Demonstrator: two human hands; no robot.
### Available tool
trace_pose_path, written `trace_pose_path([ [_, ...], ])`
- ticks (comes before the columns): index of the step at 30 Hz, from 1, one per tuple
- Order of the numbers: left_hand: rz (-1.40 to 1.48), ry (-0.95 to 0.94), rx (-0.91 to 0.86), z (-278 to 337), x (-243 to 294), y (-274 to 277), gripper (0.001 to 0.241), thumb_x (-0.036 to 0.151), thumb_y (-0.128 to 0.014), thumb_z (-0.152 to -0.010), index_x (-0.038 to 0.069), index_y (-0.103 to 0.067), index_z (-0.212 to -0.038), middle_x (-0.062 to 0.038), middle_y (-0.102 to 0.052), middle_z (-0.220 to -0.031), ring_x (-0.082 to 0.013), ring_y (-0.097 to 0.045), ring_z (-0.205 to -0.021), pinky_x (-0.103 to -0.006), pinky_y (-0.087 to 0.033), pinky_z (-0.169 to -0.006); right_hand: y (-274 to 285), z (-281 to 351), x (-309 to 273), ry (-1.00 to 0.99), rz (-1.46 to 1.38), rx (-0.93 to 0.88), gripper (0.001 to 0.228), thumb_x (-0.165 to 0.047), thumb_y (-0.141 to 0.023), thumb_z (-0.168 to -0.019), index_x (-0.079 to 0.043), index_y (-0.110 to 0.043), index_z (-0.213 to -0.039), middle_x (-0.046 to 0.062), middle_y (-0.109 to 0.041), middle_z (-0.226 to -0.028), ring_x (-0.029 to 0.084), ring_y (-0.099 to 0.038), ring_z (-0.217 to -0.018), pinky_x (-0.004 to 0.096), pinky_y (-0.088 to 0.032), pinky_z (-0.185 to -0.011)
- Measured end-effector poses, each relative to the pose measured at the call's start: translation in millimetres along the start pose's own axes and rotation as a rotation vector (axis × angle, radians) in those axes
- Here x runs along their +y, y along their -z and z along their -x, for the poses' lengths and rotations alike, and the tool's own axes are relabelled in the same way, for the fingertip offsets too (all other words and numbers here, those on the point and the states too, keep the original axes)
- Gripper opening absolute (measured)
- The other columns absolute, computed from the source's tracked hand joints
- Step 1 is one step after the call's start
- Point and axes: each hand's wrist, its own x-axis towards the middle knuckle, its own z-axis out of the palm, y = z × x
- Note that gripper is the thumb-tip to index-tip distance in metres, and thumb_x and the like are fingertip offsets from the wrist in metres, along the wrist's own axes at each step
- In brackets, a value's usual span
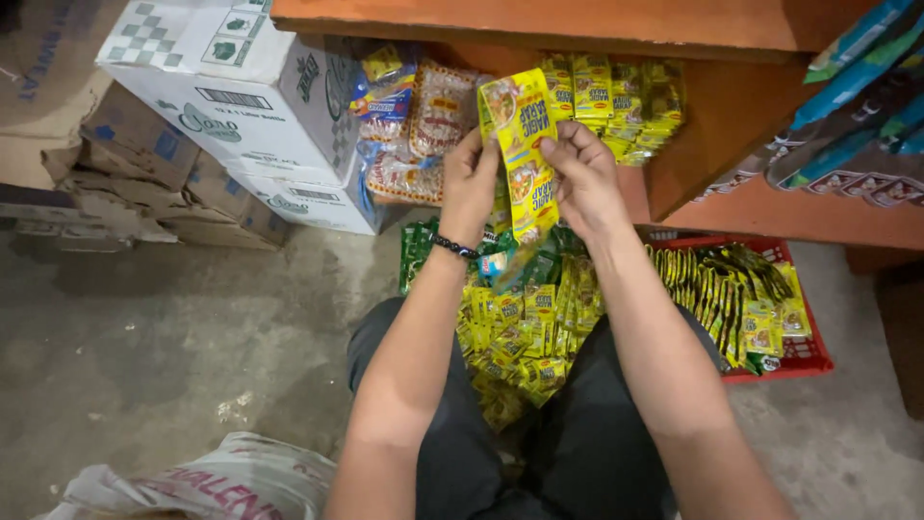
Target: Stocking and organizing seasoning packets on a low grocery store shelf.
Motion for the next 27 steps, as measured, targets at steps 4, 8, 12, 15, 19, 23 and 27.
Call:
trace_pose_path([
  [4, 0.056, 0.002, 0.065, 2.3, -8.3, -0.2, 0.029, 0.018, -0.051, -0.111, -0.003, -0.066, -0.124, -0.004, -0.073, -0.115, -0.0092, -0.063, -0.104, -0.0266, -0.052, -0.093, 14.7, -0.1, 8.3, 0.072, 0.246, 0.059, 0.011, 0.002, -0.072, -0.097, -0.004, -0.064, -0.101, -0.001, -0.067, -0.089, 0.005, -0.06, -0.08, 0.02, -0.052, -0.077],
  [8, 0.211, 0.087, 0.105, 4.8, -18.3, -6.3, 0.034, 0.022, -0.05, -0.112, -0.003, -0.064, -0.13, -0.007, -0.071, -0.121, -0.0121, -0.063, -0.109, -0.0282, -0.051, -0.097, 18.1, 0.7, 11.3, 0.148, 0.493, 0.132, 0.025, -0.005, -0.078, -0.097, -0.009, -0.058, -0.083, -0.009, -0.051, -0.071, 0.001, -0.041, -0.064, 0.02, -0.034, -0.058],
  [12, 0.422, 0.133, 0.151, 5.4, -23.1, -11.9, 0.038, 0.025, -0.05, -0.11, -0.002, -0.061, -0.134, -0.009, -0.069, -0.125, -0.0161, -0.065, -0.11, -0.0317, -0.052, -0.098, 6.5, 4.1, 11.4, 0.17, 0.58, 0.181, 0.028, -0.008, -0.08, -0.095, -0.01, -0.057, -0.08, -0.01, -0.052, -0.071, 0.0, -0.042, -0.064, 0.02, -0.034, -0.057],
  [15, 0.471, 0.118, 0.166, 9.0, -10.1, -17.9, 0.039, 0.027, -0.049, -0.111, -0.003, -0.06, -0.134, -0.009, -0.069, -0.126, -0.0172, -0.066, -0.113, -0.0325, -0.052, -0.1, 6.4, 5.7, 14.8, 0.241, 0.68, 0.221, 0.031, -0.011, -0.083, -0.094, -0.011, -0.056, -0.08, -0.01, -0.049, -0.071, 0.001, -0.038, -0.064, 0.02, -0.031, -0.058],
  [19, 0.653, 0.157, 0.115, 13.9, 1.1, -23.1, 0.05, 0.039, -0.045, -0.113, -0.004, -0.061, -0.132, -0.01, -0.07, -0.123, -0.0183, -0.067, -0.107, -0.0344, -0.054, -0.095, 5.8, 7.0, 22.6, 0.296, 0.722, 0.263, 0.036, -0.015, -0.085, -0.095, -0.012, -0.053, -0.08, -0.009, -0.048, -0.075, 0.001, -0.039, -0.069, 0.02, -0.033, -0.061],
  [23, 0.091, -0.006, 0.171, 10.7, -11.2, -18.3, 0.035, 0.025, -0.059, -0.109, 0.002, -0.059, -0.136, -0.007, -0.07, -0.122, -0.0131, -0.064, -0.107, -0.0306, -0.053, -0.094, 9.2, 3.0, 26.4, 0.267, 0.752, 0.191, 0.027, -0.021, -0.081, -0.096, -0.01, -0.057, -0.097, -0.009, -0.054, -0.084, 0.003, -0.045, -0.074, 0.021, -0.04, -0.066],
  [27, 0.121, -0.017, 0.303, 1.8, -4.4, 0.8, 0.038, 0.025, -0.059, -0.108, 0.003, -0.058, -0.139, -0.006, -0.069, -0.12, -0.0135, -0.065, -0.101, -0.0315, -0.054, -0.085, 16.2, 7.1, 22.7, -0.353, 0.719, -0.069, 0.031, -0.028, -0.073, -0.095, -0.005, -0.068, -0.114, -0.003, -0.075, -0.097, 0.007, -0.068, -0.084, 0.025, -0.057, -0.078],
])
